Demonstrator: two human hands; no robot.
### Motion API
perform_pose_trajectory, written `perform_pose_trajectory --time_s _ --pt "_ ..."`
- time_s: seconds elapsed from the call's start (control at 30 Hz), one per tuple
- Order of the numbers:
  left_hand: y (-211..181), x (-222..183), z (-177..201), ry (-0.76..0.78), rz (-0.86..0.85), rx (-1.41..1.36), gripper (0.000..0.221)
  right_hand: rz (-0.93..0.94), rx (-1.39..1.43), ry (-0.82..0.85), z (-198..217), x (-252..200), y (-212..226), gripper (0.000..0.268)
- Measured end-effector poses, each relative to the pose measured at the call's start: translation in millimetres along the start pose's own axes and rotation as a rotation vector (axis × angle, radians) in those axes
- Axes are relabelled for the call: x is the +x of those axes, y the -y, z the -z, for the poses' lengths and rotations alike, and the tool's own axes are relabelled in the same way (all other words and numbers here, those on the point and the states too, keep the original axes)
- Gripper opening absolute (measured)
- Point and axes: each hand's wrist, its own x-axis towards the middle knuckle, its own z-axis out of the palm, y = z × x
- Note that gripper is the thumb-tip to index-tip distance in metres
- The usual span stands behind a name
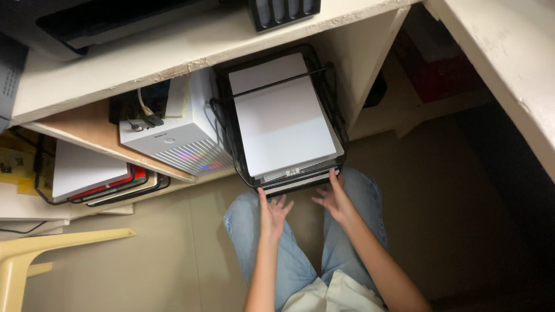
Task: Organizing paper trays and dusting off a computer monitor, keyboard, and peripheral devices at a print shop workstation.
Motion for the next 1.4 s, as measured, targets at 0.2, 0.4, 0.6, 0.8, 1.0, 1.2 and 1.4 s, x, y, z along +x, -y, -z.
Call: perform_pose_trajectory --time_s 0.2,0.4,0.6,0.8,1.0,1.2,1.4 --pt "18.3 28.3 26.8 0.093 -0.083 -0.016 0.121 0.027 0.105 0.085 10.6 13.6 -9.6 0.11" --pt "10.5 16.6 4.9 -0.015 -0.088 -0.038 0.118 0.059 0.14 0.051 -0.6 13.2 -3.6 0.095" --pt "8.5 12.0 -1.6 -0.104 -0.054 -0.046 0.126 0.095 0.072 0.079 3.0 16.5 -6.5 0.079" --pt "18.0 31.8 -3.4 -0.049 -0.057 -0.048 0.122 0.108 0.073 0.074 -4.5 22.2 8.7 0.083" --pt "7.8 75.2 19.5 0.08 -0.091 -0.012 0.119 0.067 0.092 0.116 -7.7 47.2 6.6 0.086" --pt "-10.8 95.5 17.2 0.13 -0.076 0.011 0.121 0.106 0.109 0.182 4.7 89.8 -9.6 0.088" --pt "-16.0 117.7 8.0 0.114 -0.059 0.042 0.133 0.105 0.051 0.112 -27.1 82.9 15.5 0.097"
